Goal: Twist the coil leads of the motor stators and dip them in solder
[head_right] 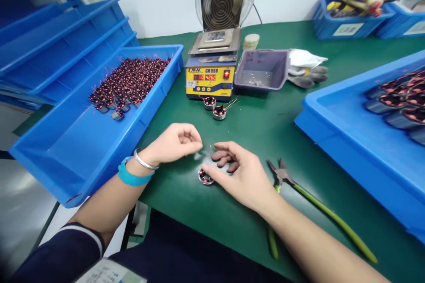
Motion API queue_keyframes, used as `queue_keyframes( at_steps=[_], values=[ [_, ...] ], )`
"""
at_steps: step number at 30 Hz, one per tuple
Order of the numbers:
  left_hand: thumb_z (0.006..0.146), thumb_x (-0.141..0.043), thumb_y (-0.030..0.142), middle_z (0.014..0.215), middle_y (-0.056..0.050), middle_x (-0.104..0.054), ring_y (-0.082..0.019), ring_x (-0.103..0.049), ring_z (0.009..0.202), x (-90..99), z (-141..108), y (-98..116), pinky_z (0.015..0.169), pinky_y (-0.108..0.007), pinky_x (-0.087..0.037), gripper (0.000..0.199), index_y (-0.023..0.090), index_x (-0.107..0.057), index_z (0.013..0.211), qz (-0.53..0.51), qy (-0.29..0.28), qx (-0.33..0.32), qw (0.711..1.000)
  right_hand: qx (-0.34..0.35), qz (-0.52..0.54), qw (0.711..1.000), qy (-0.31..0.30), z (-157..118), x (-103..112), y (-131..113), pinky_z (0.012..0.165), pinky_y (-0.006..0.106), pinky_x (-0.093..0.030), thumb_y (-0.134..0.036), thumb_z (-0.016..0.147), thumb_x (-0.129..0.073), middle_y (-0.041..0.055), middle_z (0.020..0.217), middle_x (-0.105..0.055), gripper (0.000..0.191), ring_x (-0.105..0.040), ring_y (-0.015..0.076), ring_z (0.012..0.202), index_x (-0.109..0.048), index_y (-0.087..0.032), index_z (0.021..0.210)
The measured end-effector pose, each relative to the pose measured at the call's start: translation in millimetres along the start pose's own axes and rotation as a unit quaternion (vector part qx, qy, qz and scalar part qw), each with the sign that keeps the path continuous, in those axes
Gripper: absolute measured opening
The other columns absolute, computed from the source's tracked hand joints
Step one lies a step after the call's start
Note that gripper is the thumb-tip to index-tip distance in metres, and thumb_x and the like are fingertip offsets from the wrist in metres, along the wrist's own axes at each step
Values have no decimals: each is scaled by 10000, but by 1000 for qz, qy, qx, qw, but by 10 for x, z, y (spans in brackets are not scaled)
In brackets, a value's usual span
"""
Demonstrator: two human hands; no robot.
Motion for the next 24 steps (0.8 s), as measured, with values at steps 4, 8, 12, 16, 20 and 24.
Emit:
queue_keyframes(
  at_steps=[4,8,12,16,20,24],
  values=[
    [680,-630,75,565,45,-580,-40,-467,504,-180,-108,-47,501,-162,-361,42,114,-617,670,50,-151,50,986,-42,107,993,-22,36,-10,5,557,284,-518,-562,788,-718,50,742,-704,586,-615,147,588,-574,-150,1180],
    [694,-613,51,567,39,-581,-43,-475,519,-263,-60,-99,529,-170,-386,73,106,-611,647,14,-126,66,990,-49,158,986,-8,41,-27,29,544,271,-523,-530,751,-760,14,693,-651,609,-597,138,570,-553,-175,1201],
    [680,-607,16,526,62,-547,-28,-457,487,-299,-6,-146,526,-165,-392,132,120,-569,609,-59,-85,103,989,-14,140,990,19,46,-25,44,494,243,-492,-425,796,-696,3,687,-611,496,-561,119,538,-544,-181,1200],
    [685,-615,32,509,80,-528,-18,-441,450,-325,10,-172,499,-158,-382,122,129,-555,644,-104,-77,118,985,49,30,997,48,19,-12,13,536,256,-511,-362,873,-579,5,707,-602,400,-561,119,553,-585,-207,1242],
    [698,-607,39,490,84,-505,-25,-451,448,-332,13,-177,493,-163,-373,128,132,-538,644,-109,-80,124,983,85,-44,993,63,2,1,-8,569,261,-523,-333,893,-540,-1,683,-600,337,-569,122,546,-642,-222,1194],
    [708,-587,21,484,85,-501,-28,-446,442,-335,3,-158,494,-168,-377,141,133,-533,644,-113,-78,130,982,99,-58,991,70,15,14,-23,565,268,-519,-292,872,-542,3,668,-615,320,-563,125,530,-661,-211,1158]
  ],
)
Point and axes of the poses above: each hand's wrist, its own z-axis towards the middle knuckle, its own x-axis out of the back of the hand, y = z × x, the point moved 4 cm from there along z, towards the middle knuckle
